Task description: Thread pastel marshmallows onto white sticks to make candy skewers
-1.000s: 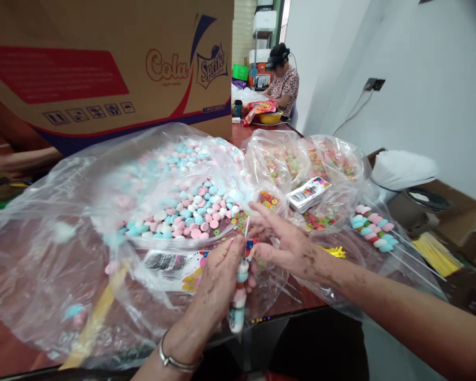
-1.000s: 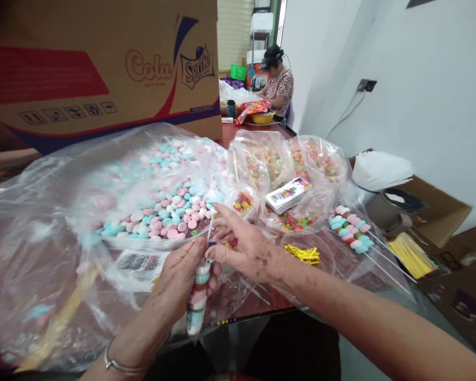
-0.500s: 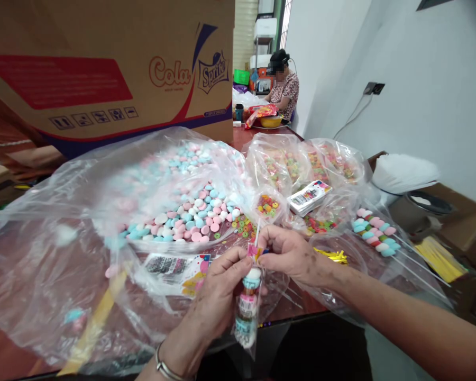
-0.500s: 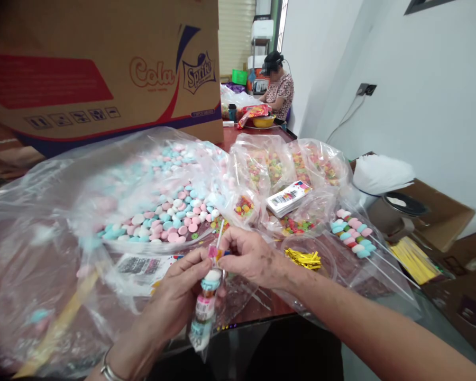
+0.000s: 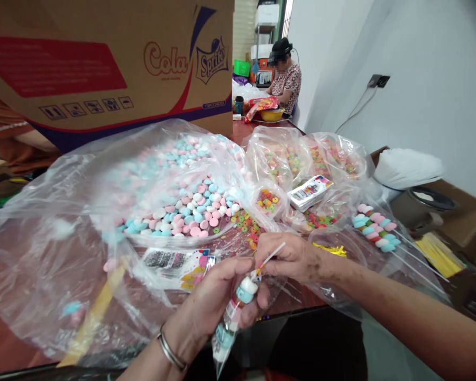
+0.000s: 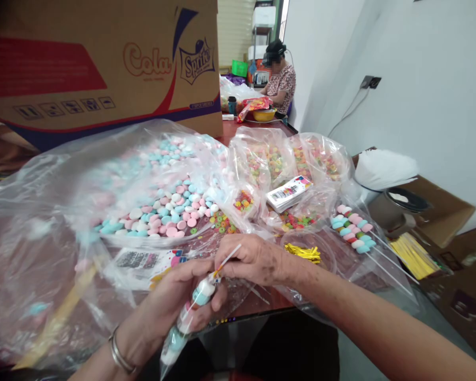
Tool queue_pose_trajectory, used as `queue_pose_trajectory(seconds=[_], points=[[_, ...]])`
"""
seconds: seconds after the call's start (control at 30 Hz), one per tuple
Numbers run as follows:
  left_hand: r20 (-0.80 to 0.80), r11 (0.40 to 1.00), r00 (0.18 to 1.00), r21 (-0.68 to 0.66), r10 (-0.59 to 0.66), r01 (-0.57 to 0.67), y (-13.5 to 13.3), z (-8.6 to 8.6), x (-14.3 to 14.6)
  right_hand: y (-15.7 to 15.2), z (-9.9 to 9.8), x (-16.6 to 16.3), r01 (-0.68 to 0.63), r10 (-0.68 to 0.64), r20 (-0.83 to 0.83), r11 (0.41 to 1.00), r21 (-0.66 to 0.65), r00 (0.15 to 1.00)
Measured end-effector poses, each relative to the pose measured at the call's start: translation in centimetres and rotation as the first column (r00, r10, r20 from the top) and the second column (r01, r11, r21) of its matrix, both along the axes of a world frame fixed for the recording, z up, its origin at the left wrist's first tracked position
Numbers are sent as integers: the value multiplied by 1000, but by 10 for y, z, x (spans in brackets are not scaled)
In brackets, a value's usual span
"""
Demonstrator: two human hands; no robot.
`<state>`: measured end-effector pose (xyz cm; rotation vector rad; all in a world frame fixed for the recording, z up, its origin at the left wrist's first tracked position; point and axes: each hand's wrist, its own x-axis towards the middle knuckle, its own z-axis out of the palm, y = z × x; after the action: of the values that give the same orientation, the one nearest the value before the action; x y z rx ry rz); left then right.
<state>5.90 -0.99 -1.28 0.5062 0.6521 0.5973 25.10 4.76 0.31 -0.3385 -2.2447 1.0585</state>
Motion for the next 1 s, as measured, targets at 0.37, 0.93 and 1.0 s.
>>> queue_pose_trajectory(seconds=[0.37,0.93,1.0], points=[[-365,950,928,310,73,47,-5,25,-10,-8,-1,6,301,-312,213,950,83,926],[-666,769,739,524,103,366,-15,14,0,-53,17,9,23,-423,289,594,804,859],[-630,549,679,742,376,384,-19,12,5,-55,20,7,64,-464,333,654,754,821]])
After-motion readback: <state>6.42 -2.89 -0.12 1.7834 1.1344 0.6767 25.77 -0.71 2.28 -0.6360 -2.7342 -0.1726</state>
